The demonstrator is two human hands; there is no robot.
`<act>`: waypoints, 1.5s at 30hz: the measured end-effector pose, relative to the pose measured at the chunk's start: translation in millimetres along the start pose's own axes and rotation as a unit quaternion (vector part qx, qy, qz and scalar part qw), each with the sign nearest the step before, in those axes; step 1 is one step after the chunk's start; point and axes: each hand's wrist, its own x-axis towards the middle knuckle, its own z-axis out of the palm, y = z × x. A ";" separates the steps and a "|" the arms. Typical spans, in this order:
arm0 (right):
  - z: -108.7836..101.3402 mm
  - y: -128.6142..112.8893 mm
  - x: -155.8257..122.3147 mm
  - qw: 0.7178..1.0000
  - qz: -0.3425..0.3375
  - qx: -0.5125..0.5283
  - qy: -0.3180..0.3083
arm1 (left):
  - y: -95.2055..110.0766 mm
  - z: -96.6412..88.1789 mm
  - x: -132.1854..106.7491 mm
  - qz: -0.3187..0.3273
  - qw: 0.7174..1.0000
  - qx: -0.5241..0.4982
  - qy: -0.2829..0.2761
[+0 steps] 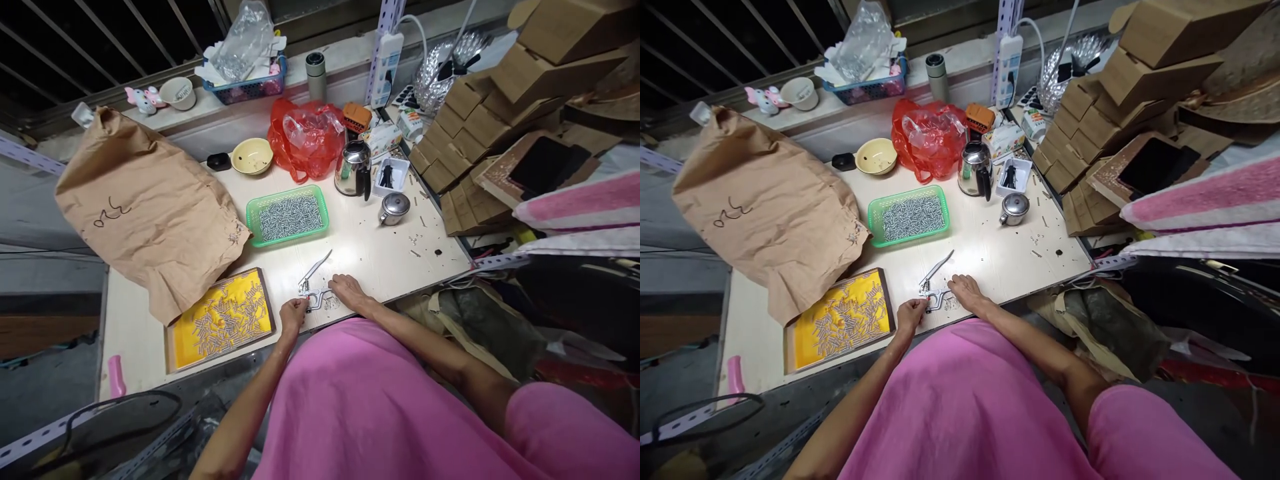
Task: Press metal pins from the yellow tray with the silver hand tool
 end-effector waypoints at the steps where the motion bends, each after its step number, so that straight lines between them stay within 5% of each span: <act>1: 0.7 0.2 0.1 1.000 0.001 0.002 0.001 | 0.3 0.4 -0.4 -0.002 1.000 0.002 0.001; 17: -10.1 3.5 -3.0 0.998 -0.002 0.045 0.043 | 7.0 0.1 5.4 -0.018 0.999 0.035 -0.034; 25: -31.0 33.5 24.6 0.997 -0.077 0.002 0.025 | 9.4 -1.1 3.5 -0.007 0.998 0.052 -0.030; 38: -36.8 28.3 41.5 0.994 -0.093 -0.050 0.030 | 8.1 2.1 -8.0 -0.025 0.999 0.043 0.003; 42: -30.2 27.9 44.5 0.993 -0.091 -0.066 0.040 | 16.0 3.5 -17.1 0.110 0.981 0.139 0.079; 45: -30.4 25.6 43.3 0.994 -0.085 -0.061 0.044 | 34.0 11.6 -14.2 0.277 0.925 0.244 0.090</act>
